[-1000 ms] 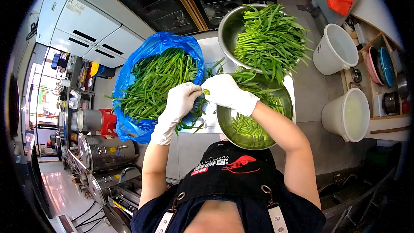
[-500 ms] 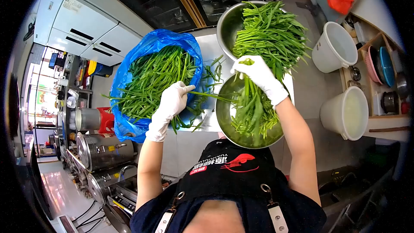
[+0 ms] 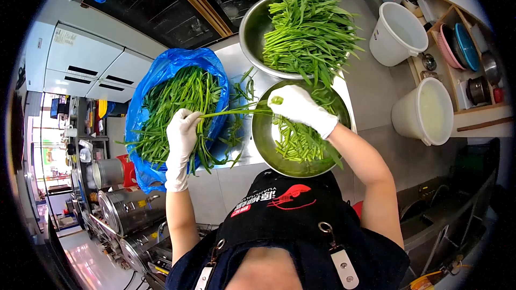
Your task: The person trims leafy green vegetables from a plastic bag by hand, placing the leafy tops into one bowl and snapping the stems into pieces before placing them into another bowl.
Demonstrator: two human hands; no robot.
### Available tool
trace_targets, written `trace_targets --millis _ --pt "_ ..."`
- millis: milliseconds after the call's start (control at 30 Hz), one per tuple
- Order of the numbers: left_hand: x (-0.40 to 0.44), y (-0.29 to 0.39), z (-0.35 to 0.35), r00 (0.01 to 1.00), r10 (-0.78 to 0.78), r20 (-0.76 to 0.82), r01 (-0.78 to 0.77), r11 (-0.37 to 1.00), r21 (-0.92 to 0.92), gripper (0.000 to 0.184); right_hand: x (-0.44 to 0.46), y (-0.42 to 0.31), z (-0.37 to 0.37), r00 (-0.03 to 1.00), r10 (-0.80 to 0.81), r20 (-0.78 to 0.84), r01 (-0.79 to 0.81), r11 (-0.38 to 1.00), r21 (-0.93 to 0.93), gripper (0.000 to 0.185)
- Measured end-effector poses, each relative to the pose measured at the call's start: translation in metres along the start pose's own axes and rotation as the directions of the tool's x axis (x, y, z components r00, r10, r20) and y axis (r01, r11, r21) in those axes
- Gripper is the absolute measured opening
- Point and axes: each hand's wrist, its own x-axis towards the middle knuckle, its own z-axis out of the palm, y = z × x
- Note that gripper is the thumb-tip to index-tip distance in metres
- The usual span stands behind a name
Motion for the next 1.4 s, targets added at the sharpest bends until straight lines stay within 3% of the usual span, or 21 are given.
trace_targets --millis 133,300,400,600,900,1100,1300,1400 --pt "-0.003 0.005 -0.004 0.993 0.051 -0.109 -0.062 0.992 -0.106 0.020 0.011 -0.009 0.023 0.999 -0.023 0.044 0.024 0.999 -0.038 0.019" --pt "-0.009 0.008 -0.007 0.985 -0.026 -0.168 -0.017 0.967 -0.253 0.025 0.020 -0.010 0.042 0.973 -0.230 0.018 0.228 0.951 -0.210 0.020" --pt "-0.011 0.009 -0.005 0.975 -0.078 -0.207 0.006 0.944 -0.331 0.024 0.021 -0.015 0.042 0.966 -0.258 0.024 0.259 0.960 -0.108 0.021" --pt "-0.014 0.011 -0.004 0.980 -0.125 -0.156 0.050 0.908 -0.417 0.023 0.020 -0.021 0.039 0.982 -0.185 0.043 0.188 0.979 -0.083 0.021" --pt "-0.021 0.008 -0.009 0.969 -0.104 -0.226 0.014 0.930 -0.368 0.033 0.015 -0.016 0.023 0.979 -0.031 0.200 0.014 0.996 0.086 0.023" --pt "-0.023 0.006 -0.005 0.971 -0.102 -0.214 0.014 0.925 -0.379 0.027 0.016 -0.008 0.028 0.992 -0.094 0.088 0.081 0.987 0.139 0.022" --pt "-0.027 0.001 -0.006 0.987 0.032 -0.157 -0.056 0.986 -0.154 0.028 0.023 -0.007 0.021 0.987 -0.108 0.119 0.035 0.866 0.498 0.015" --pt "-0.037 0.001 0.001 0.992 0.059 -0.109 -0.074 0.988 -0.139 0.025 0.041 -0.005 0.025 0.991 0.038 0.125 -0.099 0.839 0.535 0.013"
